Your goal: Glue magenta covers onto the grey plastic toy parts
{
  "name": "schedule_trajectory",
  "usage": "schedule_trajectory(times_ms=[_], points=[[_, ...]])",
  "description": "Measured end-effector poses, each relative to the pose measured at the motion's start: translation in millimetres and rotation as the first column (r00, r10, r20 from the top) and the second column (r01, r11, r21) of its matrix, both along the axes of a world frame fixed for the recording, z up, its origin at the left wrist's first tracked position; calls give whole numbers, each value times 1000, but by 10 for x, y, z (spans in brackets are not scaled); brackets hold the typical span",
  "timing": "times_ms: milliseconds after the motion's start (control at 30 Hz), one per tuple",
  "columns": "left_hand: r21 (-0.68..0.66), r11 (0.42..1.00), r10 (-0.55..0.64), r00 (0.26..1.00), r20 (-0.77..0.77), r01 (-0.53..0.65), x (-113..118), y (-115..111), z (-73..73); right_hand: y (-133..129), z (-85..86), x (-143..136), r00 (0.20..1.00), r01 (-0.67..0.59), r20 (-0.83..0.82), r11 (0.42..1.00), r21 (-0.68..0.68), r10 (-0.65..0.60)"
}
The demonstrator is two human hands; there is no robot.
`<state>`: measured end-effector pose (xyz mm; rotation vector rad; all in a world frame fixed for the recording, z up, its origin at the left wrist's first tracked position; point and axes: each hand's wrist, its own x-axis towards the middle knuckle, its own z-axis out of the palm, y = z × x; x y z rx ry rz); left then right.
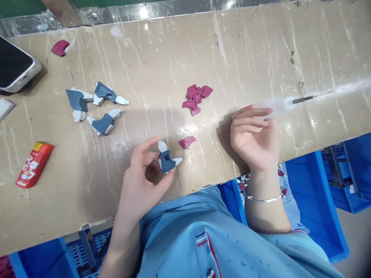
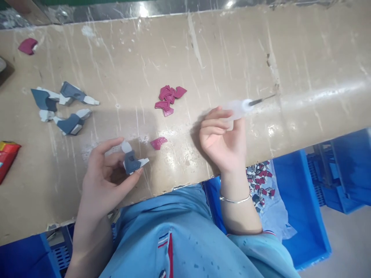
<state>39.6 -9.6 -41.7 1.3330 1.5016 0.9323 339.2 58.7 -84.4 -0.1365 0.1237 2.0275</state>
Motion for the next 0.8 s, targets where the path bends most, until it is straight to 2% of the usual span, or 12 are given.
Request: schedule_trajectory(times_ms=[67,100,167,200,233,267,367,433,500,600,667,800], points=[[-4,1000,-3,1000,0,3,-6,2,0,55,-23,132,981,-55,-184,998,-6,53],[-4,1000,-1,1000,-1,1,-8,3,-1,43,-12,132,990,-79,-118,996,37,82],[-9,1000,2,1000,-2,-2,-8,7,-2,-55,52,8,941,-122,335,975,183,55],[-12,1000,0,1000,-1,0,-7,10,-4,-124,96,-103,783,-181,621,947,264,-23],[-12,1000,-2,1000,3,2,-6,13,-6,-192,141,-232,541,-246,826,909,337,-160],[-12,1000,-5,1000,6,5,-5,16,-8,-250,180,-368,314,-311,900,863,397,-301],[-8,1000,-5,1000,10,5,-9,16,-18,-302,247,-713,-127,-491,782,724,485,-610],[-6,1000,-1,1000,12,1,-15,5,-32,-249,263,-828,-313,-670,557,594,445,-770],[5,1000,-5,1000,20,4,-21,-16,-57,-189,280,-852,-350,-785,383,491,379,-855],[51,999,-8,999,36,6,-26,-52,-115,-179,323,-814,-309,-803,297,416,428,-903],[80,997,-10,999,40,6,-29,-71,-152,-230,352,-797,-278,-768,274,384,512,-921],[97,995,-26,999,37,23,-35,-90,-183,-334,370,-832,-260,-693,293,389,607,-920]])
